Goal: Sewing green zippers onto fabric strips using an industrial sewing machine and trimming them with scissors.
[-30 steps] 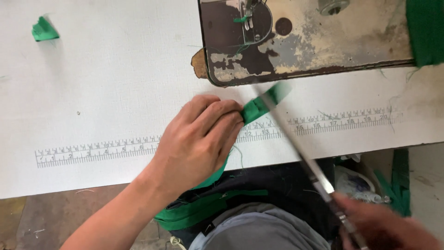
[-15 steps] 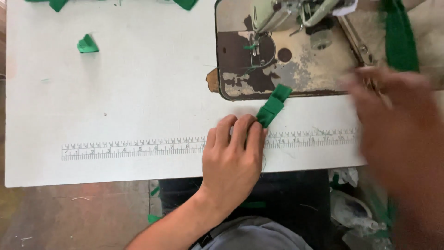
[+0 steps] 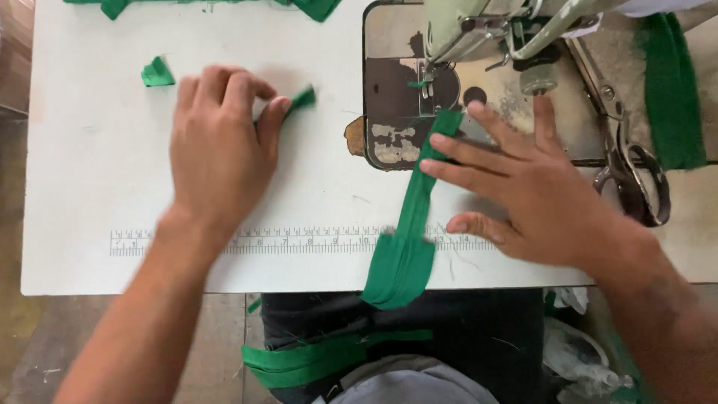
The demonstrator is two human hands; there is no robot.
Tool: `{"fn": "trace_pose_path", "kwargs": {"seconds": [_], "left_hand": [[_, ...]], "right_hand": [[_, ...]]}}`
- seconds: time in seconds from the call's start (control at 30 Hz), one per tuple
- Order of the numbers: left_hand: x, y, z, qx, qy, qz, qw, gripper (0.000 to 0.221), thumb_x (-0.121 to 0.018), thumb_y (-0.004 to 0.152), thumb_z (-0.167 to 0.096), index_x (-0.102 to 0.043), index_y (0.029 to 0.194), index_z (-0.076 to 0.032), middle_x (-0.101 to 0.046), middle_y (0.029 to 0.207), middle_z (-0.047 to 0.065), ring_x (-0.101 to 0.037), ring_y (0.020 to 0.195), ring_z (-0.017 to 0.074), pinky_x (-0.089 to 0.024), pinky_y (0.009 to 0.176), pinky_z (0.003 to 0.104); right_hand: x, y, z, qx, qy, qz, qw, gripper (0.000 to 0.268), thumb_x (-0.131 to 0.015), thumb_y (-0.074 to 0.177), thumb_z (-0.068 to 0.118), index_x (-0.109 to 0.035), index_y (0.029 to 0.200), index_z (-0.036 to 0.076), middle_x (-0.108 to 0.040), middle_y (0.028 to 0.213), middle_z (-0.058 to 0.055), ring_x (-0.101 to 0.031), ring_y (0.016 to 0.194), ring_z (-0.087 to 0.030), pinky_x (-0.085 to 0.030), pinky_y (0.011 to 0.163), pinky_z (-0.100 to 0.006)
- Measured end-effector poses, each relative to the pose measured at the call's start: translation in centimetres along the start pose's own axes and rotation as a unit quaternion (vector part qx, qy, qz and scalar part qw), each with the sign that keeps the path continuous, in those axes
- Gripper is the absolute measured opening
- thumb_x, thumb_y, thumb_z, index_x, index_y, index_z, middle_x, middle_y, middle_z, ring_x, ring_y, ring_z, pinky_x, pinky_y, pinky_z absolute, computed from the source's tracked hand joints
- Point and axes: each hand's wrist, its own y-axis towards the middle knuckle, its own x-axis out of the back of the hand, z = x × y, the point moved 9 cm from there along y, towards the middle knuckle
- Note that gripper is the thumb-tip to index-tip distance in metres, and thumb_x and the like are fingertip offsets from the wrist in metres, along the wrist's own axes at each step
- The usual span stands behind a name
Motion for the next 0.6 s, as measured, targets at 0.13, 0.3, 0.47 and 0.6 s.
{"fn": "trace_pose_path", "kwargs": {"seconds": [0.13,0.3,0.47,0.6], "left_hand": [[0.6,0.7,-4.0,-0.085,0.022,0.008,0.996,0.027,-0.063,0.090,-0.018,-0.059,0.108,0.001,-0.056,0.110,0.017,-0.049,0.100,0.0321,-0.041,0.083,0.043],[-2.5,-2.7,-12.7,-0.266,-0.089,0.135,0.950,0.047,-0.039,0.095,-0.039,-0.054,0.123,-0.004,-0.053,0.128,0.015,-0.043,0.124,0.0299,-0.029,0.109,0.040],[-1.9,-4.0,-13.3,-0.219,-0.058,0.141,0.964,0.051,-0.041,0.094,-0.038,-0.052,0.124,0.002,-0.051,0.130,0.018,-0.035,0.129,0.0333,-0.024,0.110,0.045],[-1.4,-4.8,-13.9,-0.197,-0.037,0.127,0.971,0.050,-0.045,0.091,-0.036,-0.053,0.122,0.003,-0.050,0.130,0.020,-0.035,0.127,0.0389,-0.026,0.108,0.049]], "right_hand": [[0.4,0.8,-0.9,0.054,-0.032,-0.014,0.998,0.057,-0.050,0.080,0.051,-0.042,0.133,0.029,-0.020,0.149,-0.009,-0.006,0.139,-0.036,-0.014,0.100,-0.066],[0.9,1.5,-0.4,0.079,0.029,0.019,0.996,0.040,-0.055,0.078,0.046,-0.056,0.116,0.034,-0.006,0.149,-0.016,-0.001,0.136,-0.044,-0.014,0.101,-0.068],[3.5,1.8,-5.0,-0.172,-0.008,-0.148,0.974,0.013,-0.062,0.093,0.020,-0.065,0.086,0.009,-0.066,0.080,-0.006,-0.061,0.078,-0.026,-0.043,0.070,-0.041],[-1.5,1.4,-6.9,-0.554,0.129,0.136,0.811,0.078,-0.042,0.074,0.067,-0.025,0.134,0.019,-0.046,0.125,-0.017,-0.044,0.114,-0.043,-0.030,0.095,-0.056]]}}
